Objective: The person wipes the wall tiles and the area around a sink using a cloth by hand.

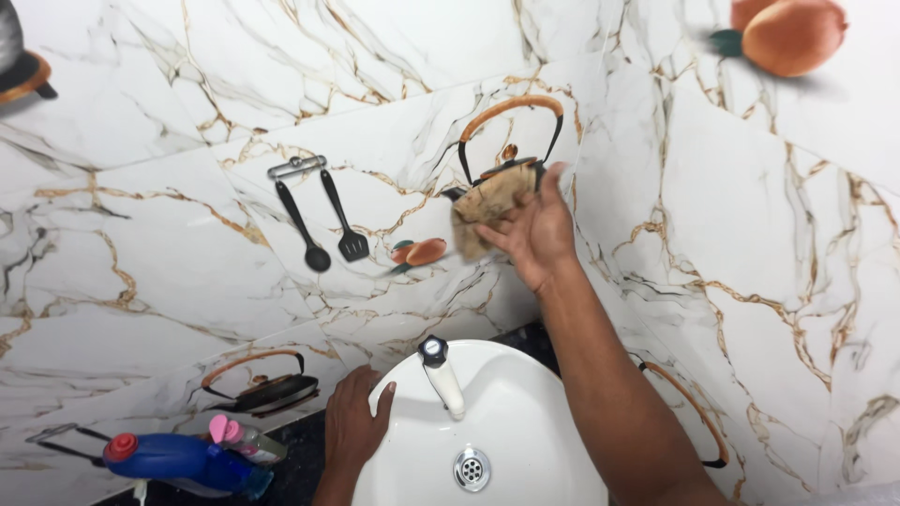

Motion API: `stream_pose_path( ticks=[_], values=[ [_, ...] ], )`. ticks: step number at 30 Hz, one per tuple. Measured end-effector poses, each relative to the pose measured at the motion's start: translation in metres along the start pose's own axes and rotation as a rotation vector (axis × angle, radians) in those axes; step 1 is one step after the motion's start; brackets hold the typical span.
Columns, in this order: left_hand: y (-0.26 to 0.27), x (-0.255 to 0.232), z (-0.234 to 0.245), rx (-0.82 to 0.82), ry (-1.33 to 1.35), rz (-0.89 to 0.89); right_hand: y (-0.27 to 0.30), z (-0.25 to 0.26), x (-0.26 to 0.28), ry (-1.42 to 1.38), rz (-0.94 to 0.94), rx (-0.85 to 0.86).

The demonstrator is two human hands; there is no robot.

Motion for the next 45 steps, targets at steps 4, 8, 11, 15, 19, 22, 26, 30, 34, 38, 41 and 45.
stream_pose_path(
  ticks=[4, 8, 11, 15, 19, 22, 26, 30, 34, 38, 41, 45],
  values=[
    [0.0, 0.003, -0.003, 0.005, 0.011, 0.008, 0.015, 0.01, -0.016, 1.005, 0.466, -0.44],
    [0.002, 0.006, -0.001, -0.031, 0.019, -0.03, 0.036, -0.003, -0.034, 1.423, 1.0, -0.372],
    [0.004, 0.005, 0.0, -0.062, 0.055, -0.027, 0.031, -0.012, -0.043, 1.344, 0.991, -0.196],
    [0.005, 0.003, 0.008, -0.08, 0.069, -0.029, 0.037, -0.062, -0.073, 1.278, 1.16, 0.161],
    [0.006, 0.005, 0.009, -0.05, 0.076, 0.009, 0.048, -0.096, -0.126, 1.511, 1.241, 0.534],
    [0.004, 0.006, 0.006, -0.051, 0.066, 0.02, 0.053, -0.099, -0.153, 1.75, 1.36, 0.685],
    [0.004, 0.007, 0.006, -0.025, 0.058, 0.044, 0.033, -0.103, -0.134, 1.852, 1.634, 0.612],
    [0.005, 0.006, 0.006, -0.025, 0.049, 0.04, -0.018, -0.096, -0.076, 1.978, 1.081, 0.255],
    [0.005, -0.002, 0.013, -0.057, 0.073, 0.002, -0.014, -0.105, -0.054, 1.76, 1.221, 0.094],
    [-0.008, -0.008, 0.032, -0.143, 0.077, -0.065, -0.003, -0.132, -0.09, 1.682, 1.351, 0.243],
    [-0.038, -0.024, 0.067, -0.367, 0.066, -0.211, 0.018, -0.155, -0.125, 1.861, 1.338, 0.447],
    [-0.088, -0.051, 0.137, -0.661, -0.033, -0.294, 0.034, -0.172, -0.118, 1.98, 1.584, 0.465]
  ],
)
Point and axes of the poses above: each hand's wrist, its own y-axis away from the middle knuckle, its own z-axis out of the back of the hand, x = y × z, the point moved 4 cm from there along -y, towards the middle knuckle, and after that the axes turned 7 degrees about z, right-handed, at the moved point
